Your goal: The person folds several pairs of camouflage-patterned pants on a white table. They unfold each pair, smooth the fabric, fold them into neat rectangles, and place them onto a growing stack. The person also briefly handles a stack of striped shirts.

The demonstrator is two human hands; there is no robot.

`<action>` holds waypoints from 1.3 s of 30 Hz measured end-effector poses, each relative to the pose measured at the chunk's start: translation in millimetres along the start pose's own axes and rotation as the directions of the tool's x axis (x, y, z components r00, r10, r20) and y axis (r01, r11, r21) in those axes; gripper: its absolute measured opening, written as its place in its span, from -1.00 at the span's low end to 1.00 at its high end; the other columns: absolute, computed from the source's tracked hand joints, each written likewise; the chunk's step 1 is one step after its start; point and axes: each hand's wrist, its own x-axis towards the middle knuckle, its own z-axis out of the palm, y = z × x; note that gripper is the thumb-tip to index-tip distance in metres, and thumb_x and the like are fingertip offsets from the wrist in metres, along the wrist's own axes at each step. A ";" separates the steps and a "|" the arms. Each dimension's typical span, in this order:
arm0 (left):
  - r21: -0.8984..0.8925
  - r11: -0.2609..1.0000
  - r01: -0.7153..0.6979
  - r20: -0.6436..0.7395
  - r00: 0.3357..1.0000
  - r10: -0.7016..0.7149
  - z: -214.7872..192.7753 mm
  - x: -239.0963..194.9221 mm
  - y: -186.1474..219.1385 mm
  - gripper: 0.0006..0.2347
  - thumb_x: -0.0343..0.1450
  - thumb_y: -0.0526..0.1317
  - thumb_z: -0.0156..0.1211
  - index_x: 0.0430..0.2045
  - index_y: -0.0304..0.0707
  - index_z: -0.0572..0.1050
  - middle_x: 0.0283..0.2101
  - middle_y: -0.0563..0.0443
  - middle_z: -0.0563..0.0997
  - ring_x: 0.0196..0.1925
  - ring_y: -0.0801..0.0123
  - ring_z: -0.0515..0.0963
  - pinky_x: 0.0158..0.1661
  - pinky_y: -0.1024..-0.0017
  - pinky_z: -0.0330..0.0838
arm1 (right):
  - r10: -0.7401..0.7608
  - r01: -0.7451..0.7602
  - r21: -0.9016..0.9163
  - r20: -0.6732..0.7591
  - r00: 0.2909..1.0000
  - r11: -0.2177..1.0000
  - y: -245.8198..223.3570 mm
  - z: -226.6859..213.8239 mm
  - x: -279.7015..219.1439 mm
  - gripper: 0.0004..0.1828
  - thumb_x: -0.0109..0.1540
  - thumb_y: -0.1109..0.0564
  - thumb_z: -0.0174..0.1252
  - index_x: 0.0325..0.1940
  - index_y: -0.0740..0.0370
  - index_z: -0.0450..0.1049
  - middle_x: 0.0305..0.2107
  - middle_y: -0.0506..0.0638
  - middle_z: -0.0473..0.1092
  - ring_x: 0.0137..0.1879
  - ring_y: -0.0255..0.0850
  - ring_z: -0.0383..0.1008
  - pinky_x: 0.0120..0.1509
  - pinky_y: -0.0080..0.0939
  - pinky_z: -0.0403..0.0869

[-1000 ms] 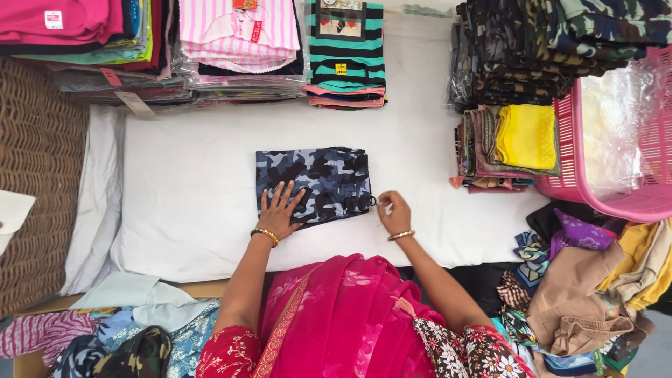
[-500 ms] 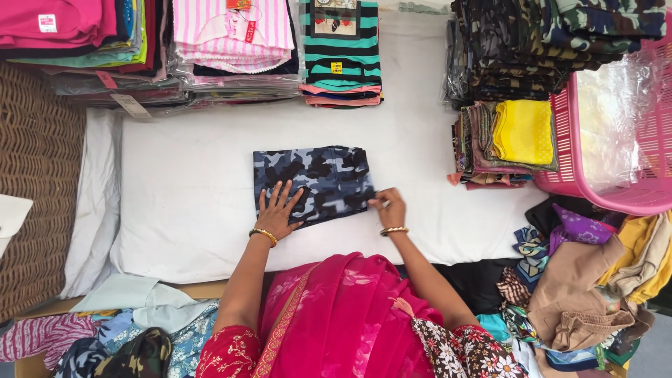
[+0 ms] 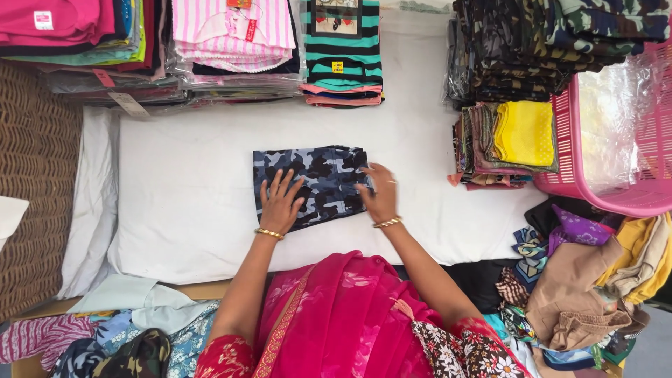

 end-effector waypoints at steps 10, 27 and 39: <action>0.020 0.997 0.073 -0.062 0.995 -0.072 3.5 -35.4 -13.2 -0.40 0.42 0.14 0.06 0.41 0.25 0.14 0.54 0.02 -0.02 0.57 0.08 -0.12 0.39 -0.25 -0.31 | 0.057 0.249 -0.430 0.584 0.810 0.868 26.2 53.3 18.2 -0.13 0.25 -0.45 -0.05 0.59 -0.21 0.02 0.55 -0.15 -0.21 0.64 -0.20 -0.29 0.56 0.48 -0.32; 0.000 0.992 0.123 -0.042 0.992 -0.122 -6.9 56.0 -37.8 -0.43 0.46 0.12 -0.02 0.43 0.25 0.11 0.56 0.09 -0.05 0.59 0.14 -0.14 0.43 -0.10 -0.30 | 0.147 0.246 -0.447 0.678 0.720 0.860 18.6 62.7 52.8 -0.21 0.29 -0.44 -0.12 0.58 -0.36 -0.06 0.58 -0.16 -0.29 0.66 -0.13 -0.42 0.60 0.32 -0.36; 0.099 0.970 0.221 -0.048 0.975 -0.217 -6.2 53.5 -53.7 -0.43 0.47 0.22 -0.16 0.44 0.35 0.05 0.57 0.19 -0.13 0.60 0.22 -0.24 0.45 -0.11 -0.41 | 0.291 -0.025 -0.487 0.481 0.827 0.873 52.8 70.2 50.7 -0.23 0.31 -0.42 -0.07 0.58 -0.40 -0.05 0.57 -0.07 -0.31 0.67 -0.14 -0.43 0.62 0.29 -0.41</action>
